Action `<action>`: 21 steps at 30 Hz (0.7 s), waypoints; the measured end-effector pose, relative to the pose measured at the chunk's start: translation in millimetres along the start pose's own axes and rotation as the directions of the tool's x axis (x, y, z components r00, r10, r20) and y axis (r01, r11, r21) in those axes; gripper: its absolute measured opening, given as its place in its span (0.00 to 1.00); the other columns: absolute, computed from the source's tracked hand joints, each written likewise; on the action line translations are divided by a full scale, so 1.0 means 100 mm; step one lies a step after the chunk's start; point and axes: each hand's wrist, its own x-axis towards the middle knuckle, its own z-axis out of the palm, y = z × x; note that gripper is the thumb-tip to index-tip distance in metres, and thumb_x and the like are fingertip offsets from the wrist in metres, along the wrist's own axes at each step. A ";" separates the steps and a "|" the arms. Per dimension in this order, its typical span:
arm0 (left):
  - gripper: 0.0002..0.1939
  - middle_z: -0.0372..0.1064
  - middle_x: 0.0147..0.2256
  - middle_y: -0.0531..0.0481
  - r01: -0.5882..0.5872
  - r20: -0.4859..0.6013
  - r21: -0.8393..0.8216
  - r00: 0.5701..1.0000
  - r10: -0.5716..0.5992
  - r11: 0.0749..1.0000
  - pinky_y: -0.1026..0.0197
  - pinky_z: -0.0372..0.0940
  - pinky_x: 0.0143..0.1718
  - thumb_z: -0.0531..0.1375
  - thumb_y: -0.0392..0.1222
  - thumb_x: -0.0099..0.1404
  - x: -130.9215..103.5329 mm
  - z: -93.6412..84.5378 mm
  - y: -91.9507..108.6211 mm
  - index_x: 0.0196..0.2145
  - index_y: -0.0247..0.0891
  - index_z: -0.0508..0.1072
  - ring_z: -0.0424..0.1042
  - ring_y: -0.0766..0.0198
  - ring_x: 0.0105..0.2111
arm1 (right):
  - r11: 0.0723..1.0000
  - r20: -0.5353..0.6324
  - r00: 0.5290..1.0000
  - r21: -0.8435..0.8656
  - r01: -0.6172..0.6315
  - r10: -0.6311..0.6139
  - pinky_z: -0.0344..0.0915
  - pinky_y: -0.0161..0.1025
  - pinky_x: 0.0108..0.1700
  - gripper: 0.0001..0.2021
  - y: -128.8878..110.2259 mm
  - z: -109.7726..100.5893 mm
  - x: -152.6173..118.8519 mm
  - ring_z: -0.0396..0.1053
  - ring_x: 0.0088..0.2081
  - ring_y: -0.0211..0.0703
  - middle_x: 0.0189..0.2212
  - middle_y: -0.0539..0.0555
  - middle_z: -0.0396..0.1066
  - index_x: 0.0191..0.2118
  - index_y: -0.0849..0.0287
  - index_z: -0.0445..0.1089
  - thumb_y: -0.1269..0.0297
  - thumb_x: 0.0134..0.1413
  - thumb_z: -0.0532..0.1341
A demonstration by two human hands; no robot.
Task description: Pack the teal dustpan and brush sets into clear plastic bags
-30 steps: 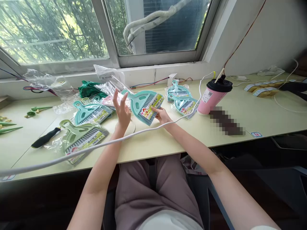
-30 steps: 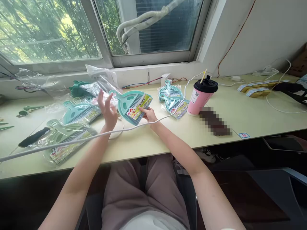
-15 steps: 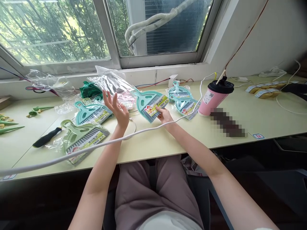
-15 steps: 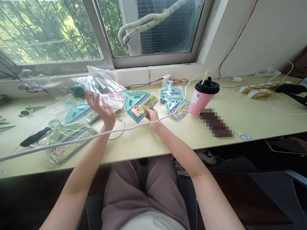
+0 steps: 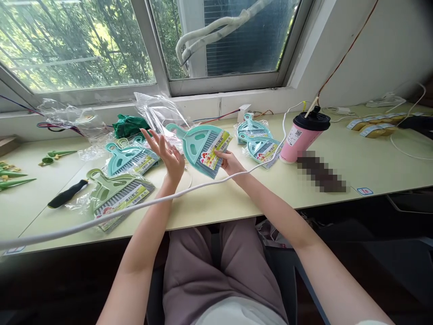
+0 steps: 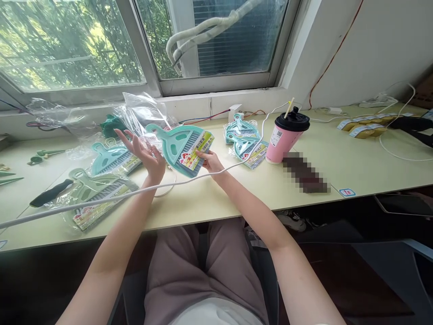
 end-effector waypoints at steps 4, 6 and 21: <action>0.29 0.15 0.72 0.46 0.026 -0.036 -0.081 0.999 -0.029 0.996 0.36 0.32 0.71 0.52 0.59 0.70 0.02 0.01 0.02 0.62 0.45 0.51 0.16 0.52 0.71 | 1.000 0.089 0.996 -0.022 0.018 -0.016 0.76 0.40 0.40 0.15 0.04 0.05 -0.06 0.78 0.37 0.45 0.36 0.54 0.80 0.38 0.60 0.76 0.65 0.41 0.74; 0.28 0.14 0.72 0.49 -0.023 -0.045 -0.094 0.999 0.019 0.995 0.36 0.31 0.71 0.51 0.57 0.71 0.04 0.01 0.03 0.63 0.47 0.50 0.15 0.54 0.71 | 0.999 0.074 0.996 -0.007 0.047 -0.046 0.75 0.40 0.43 0.16 0.03 0.06 -0.09 0.78 0.38 0.45 0.38 0.53 0.80 0.38 0.59 0.76 0.65 0.40 0.74; 0.47 0.14 0.72 0.56 0.196 0.040 0.037 0.980 -0.197 0.980 0.44 0.50 0.68 0.54 0.52 0.69 0.01 0.03 0.27 0.69 0.59 0.21 0.30 0.54 0.72 | 0.977 -0.107 0.979 0.107 0.186 -0.174 0.76 0.38 0.45 0.13 -0.06 0.01 -0.03 0.77 0.46 0.44 0.38 0.50 0.80 0.38 0.56 0.72 0.64 0.44 0.71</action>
